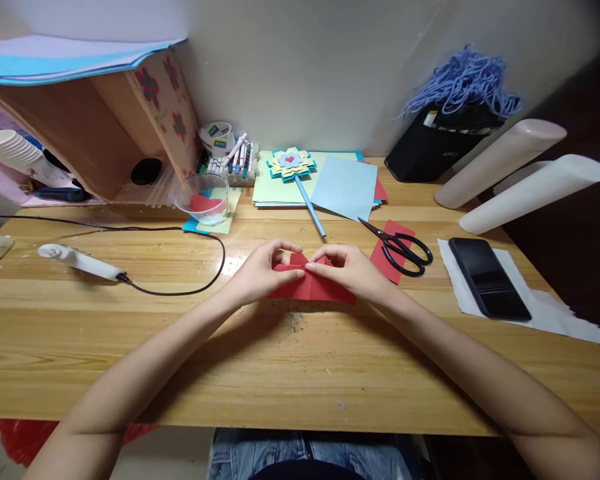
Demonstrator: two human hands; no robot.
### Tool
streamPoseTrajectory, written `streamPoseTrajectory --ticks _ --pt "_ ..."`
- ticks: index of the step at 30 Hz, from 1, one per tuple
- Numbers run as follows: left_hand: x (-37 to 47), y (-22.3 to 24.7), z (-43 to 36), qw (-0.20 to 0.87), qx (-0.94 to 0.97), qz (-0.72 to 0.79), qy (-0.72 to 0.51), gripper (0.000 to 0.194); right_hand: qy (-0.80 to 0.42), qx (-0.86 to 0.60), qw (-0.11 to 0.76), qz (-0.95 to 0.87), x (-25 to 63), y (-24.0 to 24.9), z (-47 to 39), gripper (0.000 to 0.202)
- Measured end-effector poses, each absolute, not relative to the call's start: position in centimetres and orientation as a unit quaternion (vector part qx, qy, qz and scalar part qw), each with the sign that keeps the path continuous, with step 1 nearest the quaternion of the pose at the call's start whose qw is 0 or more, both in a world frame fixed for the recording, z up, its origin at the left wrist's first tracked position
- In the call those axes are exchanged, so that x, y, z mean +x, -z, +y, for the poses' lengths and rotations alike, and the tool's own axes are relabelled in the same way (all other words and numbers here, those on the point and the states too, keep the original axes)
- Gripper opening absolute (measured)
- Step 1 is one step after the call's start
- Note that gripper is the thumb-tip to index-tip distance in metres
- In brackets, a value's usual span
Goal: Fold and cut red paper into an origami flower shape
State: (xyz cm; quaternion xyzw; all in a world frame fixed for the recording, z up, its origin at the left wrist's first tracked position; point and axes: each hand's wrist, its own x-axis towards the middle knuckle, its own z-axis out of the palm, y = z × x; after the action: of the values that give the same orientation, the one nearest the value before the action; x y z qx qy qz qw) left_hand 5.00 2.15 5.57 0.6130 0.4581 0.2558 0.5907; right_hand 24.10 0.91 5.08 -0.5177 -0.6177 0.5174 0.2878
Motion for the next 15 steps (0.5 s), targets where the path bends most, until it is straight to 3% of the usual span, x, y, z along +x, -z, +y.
streamPoseTrajectory --ticks 3,7,15 --pt "4.8 -6.1 2.4 0.585 0.62 0.46 -0.249 0.03 -0.53 -0.518 0.298 -0.602 24.3 -4.7 1.2 0.032" --pt "4.1 -7.2 3.0 0.6 0.603 0.474 -0.227 0.041 -0.556 -0.515 0.296 -0.581 24.5 -4.4 1.5 0.032" --pt "2.9 -6.2 4.1 0.641 0.589 0.471 -0.143 0.039 -0.573 -0.496 0.272 -0.593 24.4 -4.3 1.5 0.028"
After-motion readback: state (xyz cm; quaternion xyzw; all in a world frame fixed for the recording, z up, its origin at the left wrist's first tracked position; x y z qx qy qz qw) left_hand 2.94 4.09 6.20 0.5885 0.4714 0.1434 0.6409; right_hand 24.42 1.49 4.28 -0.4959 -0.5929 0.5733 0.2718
